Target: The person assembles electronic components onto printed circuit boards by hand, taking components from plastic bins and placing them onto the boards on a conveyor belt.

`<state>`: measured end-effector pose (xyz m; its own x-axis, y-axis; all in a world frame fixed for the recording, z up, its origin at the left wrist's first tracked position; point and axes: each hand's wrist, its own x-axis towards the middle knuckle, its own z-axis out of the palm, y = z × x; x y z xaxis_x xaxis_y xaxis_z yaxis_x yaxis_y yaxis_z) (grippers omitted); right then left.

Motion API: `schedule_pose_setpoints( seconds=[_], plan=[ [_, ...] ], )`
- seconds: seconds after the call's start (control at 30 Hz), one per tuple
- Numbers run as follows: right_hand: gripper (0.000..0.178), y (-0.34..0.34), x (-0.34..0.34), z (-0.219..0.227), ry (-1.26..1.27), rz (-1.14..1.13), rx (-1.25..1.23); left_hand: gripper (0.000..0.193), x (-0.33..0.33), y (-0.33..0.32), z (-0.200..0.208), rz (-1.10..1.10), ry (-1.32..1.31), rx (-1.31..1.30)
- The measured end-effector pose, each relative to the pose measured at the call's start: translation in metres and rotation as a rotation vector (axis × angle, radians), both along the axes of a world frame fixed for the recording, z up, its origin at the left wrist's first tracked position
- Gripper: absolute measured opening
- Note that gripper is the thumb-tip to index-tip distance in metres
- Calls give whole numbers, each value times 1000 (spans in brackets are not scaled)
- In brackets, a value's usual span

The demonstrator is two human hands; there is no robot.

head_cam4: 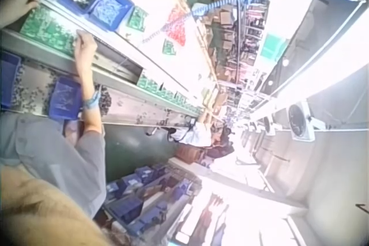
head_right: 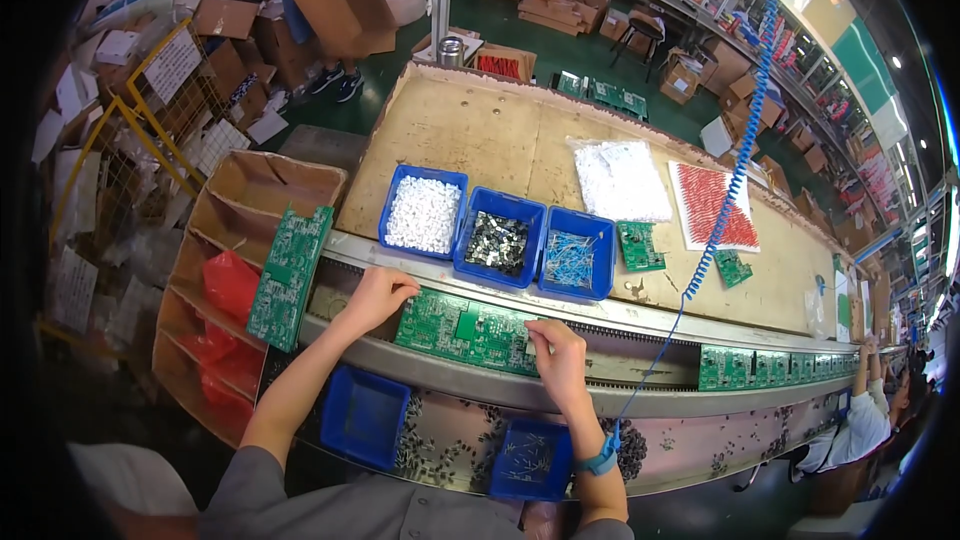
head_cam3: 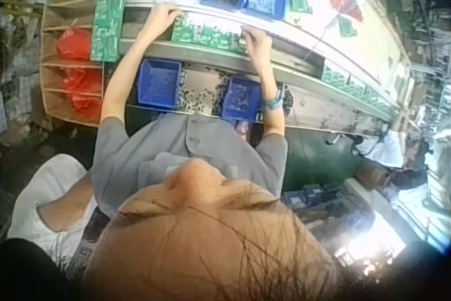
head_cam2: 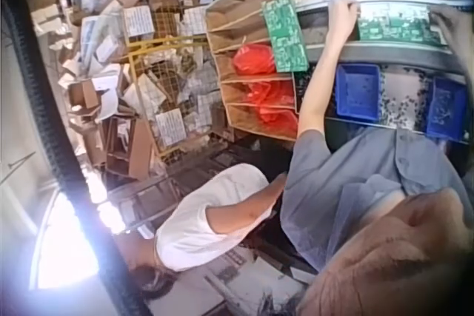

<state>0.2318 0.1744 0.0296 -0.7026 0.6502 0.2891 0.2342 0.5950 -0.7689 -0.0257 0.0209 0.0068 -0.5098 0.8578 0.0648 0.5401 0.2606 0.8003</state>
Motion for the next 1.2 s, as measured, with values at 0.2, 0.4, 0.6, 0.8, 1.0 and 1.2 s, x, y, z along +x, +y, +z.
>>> schedule_pose_setpoints(
  seconds=[0.2,0.4,0.6,0.8,1.0,1.2],
  plan=[
    [12,-1,-6,-9,44,15,-40,14,-1,-3,-1,-2,-10,5],
    [15,-1,-15,-10,-3,1,-108,13,-3,2,3,-90,94,-87],
    [13,1,-39,-25,-37,69,-97,9,-5,15,5,-114,143,-258],
    [11,3,-53,-32,-39,119,-53,12,3,16,14,-48,176,-294],
    [11,3,-55,-29,-74,85,-36,13,42,-1,35,-147,215,-28],
    [11,3,-57,-32,-62,86,2,23,121,-33,19,-856,114,-160]
  ],
)
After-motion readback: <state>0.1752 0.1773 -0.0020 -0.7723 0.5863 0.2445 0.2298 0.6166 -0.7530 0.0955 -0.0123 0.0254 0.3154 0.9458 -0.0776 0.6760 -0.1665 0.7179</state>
